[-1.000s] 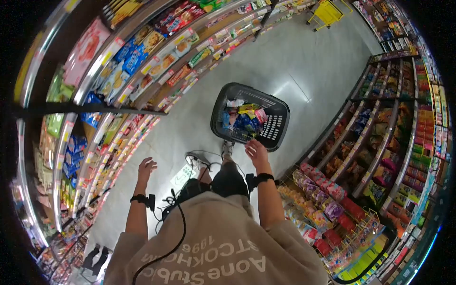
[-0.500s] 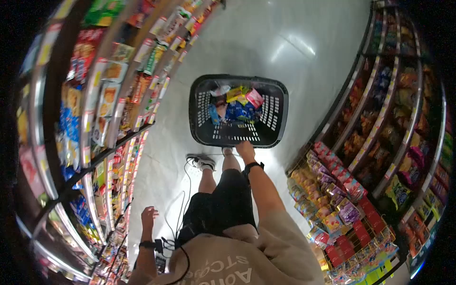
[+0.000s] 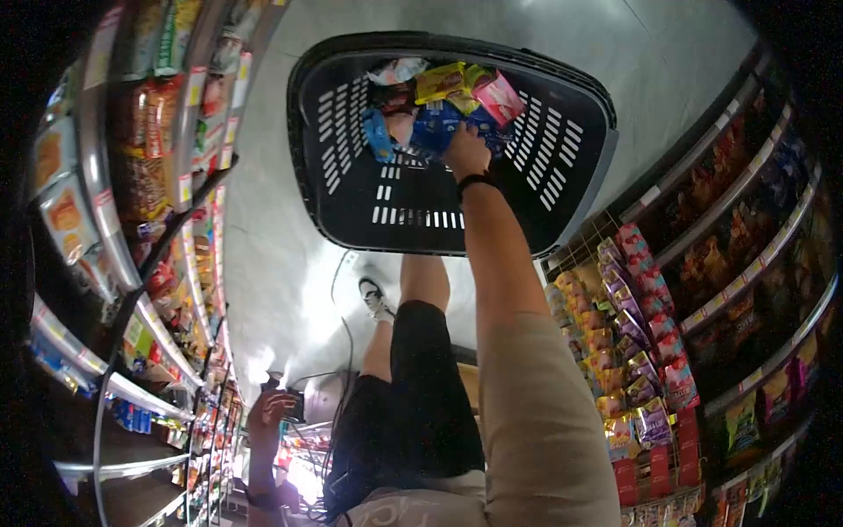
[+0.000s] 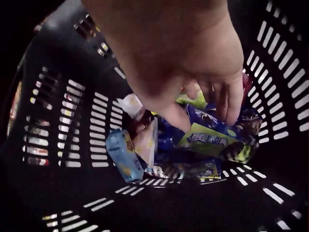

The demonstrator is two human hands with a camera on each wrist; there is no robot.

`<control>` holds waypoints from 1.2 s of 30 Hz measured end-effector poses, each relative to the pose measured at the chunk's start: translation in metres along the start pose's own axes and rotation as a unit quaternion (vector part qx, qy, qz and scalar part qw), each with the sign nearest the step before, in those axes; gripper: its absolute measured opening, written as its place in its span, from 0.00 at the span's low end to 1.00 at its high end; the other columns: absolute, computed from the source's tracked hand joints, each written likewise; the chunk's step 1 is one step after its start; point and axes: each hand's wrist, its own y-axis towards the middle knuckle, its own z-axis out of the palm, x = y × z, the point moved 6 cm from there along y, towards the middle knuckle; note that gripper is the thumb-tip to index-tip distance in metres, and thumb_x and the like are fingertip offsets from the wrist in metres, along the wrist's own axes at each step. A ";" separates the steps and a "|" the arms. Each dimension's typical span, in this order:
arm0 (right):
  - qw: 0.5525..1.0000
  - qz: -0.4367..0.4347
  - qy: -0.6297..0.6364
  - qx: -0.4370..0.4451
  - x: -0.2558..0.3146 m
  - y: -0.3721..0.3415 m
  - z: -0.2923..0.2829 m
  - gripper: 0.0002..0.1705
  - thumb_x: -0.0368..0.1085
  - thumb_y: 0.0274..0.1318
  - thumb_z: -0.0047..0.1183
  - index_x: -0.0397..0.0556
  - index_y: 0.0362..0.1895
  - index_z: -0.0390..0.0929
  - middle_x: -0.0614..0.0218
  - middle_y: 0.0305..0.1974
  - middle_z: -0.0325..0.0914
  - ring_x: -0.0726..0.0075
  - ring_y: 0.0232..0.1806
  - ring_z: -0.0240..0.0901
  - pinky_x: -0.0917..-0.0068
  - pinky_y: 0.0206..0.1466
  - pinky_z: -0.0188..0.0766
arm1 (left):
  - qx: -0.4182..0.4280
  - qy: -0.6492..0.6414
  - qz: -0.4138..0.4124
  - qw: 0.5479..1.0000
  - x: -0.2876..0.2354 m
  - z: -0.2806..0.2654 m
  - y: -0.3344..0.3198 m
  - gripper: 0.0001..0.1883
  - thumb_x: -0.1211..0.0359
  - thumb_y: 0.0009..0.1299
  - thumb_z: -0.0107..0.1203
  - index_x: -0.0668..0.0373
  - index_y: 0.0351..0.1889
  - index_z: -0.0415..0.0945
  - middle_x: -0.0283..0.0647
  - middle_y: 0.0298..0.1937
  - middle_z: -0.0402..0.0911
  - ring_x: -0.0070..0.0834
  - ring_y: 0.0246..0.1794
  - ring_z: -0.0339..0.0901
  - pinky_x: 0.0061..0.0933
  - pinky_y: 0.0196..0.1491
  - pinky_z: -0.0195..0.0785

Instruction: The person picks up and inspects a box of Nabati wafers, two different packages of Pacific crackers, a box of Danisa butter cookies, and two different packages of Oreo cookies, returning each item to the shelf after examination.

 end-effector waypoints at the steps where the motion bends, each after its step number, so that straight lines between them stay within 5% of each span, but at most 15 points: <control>1: 1.000 -0.017 -0.020 -0.017 0.001 0.005 0.012 0.36 0.39 0.52 0.63 0.51 0.66 0.65 0.51 0.62 0.72 0.38 0.62 0.73 0.49 0.59 0.76 | 0.005 -0.025 0.001 1.000 0.005 0.003 0.008 0.13 0.68 0.78 0.54 0.64 0.56 0.76 0.43 0.48 0.85 0.30 0.50 0.82 0.32 0.58 0.71; 6: 0.989 -0.099 -0.097 -0.057 0.011 -0.005 0.025 0.29 0.33 0.56 0.56 0.50 0.64 0.68 0.52 0.60 0.74 0.37 0.61 0.72 0.49 0.58 0.77 | 0.022 -0.115 0.000 0.993 0.040 0.008 0.003 0.16 0.66 0.77 0.56 0.64 0.57 0.74 0.45 0.49 0.85 0.32 0.51 0.82 0.34 0.59 0.71; 11: 0.971 -0.172 -0.125 -0.109 0.001 -0.058 -0.025 0.32 0.28 0.47 0.58 0.46 0.61 0.70 0.50 0.52 0.79 0.41 0.58 0.74 0.52 0.57 0.78 | -0.046 -0.001 0.000 0.999 0.017 -0.027 -0.048 0.14 0.69 0.75 0.57 0.65 0.56 0.75 0.43 0.47 0.86 0.29 0.51 0.83 0.31 0.60 0.70; 12: 0.962 -0.201 -0.101 -0.152 0.009 -0.087 -0.053 0.32 0.28 0.44 0.58 0.46 0.60 0.70 0.49 0.52 0.79 0.41 0.57 0.74 0.51 0.58 0.77 | -0.062 0.047 0.057 0.995 0.009 -0.035 -0.057 0.13 0.69 0.76 0.55 0.65 0.56 0.76 0.42 0.46 0.86 0.29 0.49 0.83 0.30 0.59 0.70; 14: 0.964 -0.204 -0.055 -0.158 0.010 -0.134 -0.092 0.29 0.27 0.44 0.58 0.46 0.56 0.70 0.49 0.50 0.78 0.39 0.55 0.74 0.49 0.55 0.77 | -0.098 -0.082 0.084 0.988 0.008 -0.043 -0.077 0.13 0.70 0.77 0.53 0.65 0.56 0.76 0.42 0.45 0.86 0.28 0.48 0.83 0.29 0.57 0.71; 19: 0.951 -0.202 0.079 -0.222 0.035 -0.282 -0.180 0.32 0.28 0.43 0.60 0.49 0.57 0.71 0.52 0.51 0.78 0.39 0.58 0.70 0.51 0.61 0.71 | -0.044 -0.105 0.204 0.972 0.015 -0.047 -0.113 0.11 0.74 0.77 0.52 0.64 0.55 0.75 0.42 0.44 0.87 0.26 0.48 0.83 0.28 0.55 0.72; 26: 0.882 -0.271 0.166 -0.347 0.111 -0.454 -0.194 0.29 0.33 0.41 0.65 0.47 0.52 0.74 0.50 0.51 0.77 0.41 0.56 0.72 0.53 0.58 0.72 | -0.089 -0.107 0.409 0.902 0.042 -0.114 -0.188 0.13 0.74 0.77 0.52 0.68 0.58 0.74 0.43 0.42 0.87 0.27 0.45 0.82 0.27 0.56 0.72; 30: 0.865 -0.341 0.203 -0.307 0.188 -0.535 -0.157 0.23 0.33 0.44 0.58 0.49 0.50 0.78 0.50 0.45 0.79 0.41 0.51 0.75 0.50 0.54 0.73 | -0.101 -0.144 0.417 0.892 0.111 -0.157 -0.200 0.15 0.75 0.73 0.57 0.67 0.58 0.74 0.42 0.45 0.86 0.27 0.48 0.82 0.29 0.57 0.72; 33: 0.821 -0.458 0.215 -0.264 0.246 -0.617 -0.138 0.25 0.39 0.45 0.61 0.49 0.51 0.77 0.52 0.43 0.81 0.42 0.46 0.78 0.50 0.50 0.73 | -0.057 -0.107 0.484 0.867 0.148 -0.185 -0.194 0.20 0.63 0.77 0.52 0.63 0.63 0.74 0.43 0.50 0.85 0.34 0.51 0.81 0.35 0.56 0.73; 36: 0.774 -0.594 0.198 -0.089 0.296 -0.651 -0.091 0.28 0.47 0.55 0.64 0.49 0.56 0.75 0.60 0.43 0.81 0.61 0.45 0.76 0.59 0.53 0.73 | -0.096 -0.079 0.476 0.870 0.147 -0.185 -0.267 0.24 0.63 0.77 0.55 0.62 0.68 0.69 0.45 0.56 0.82 0.33 0.52 0.80 0.32 0.57 0.73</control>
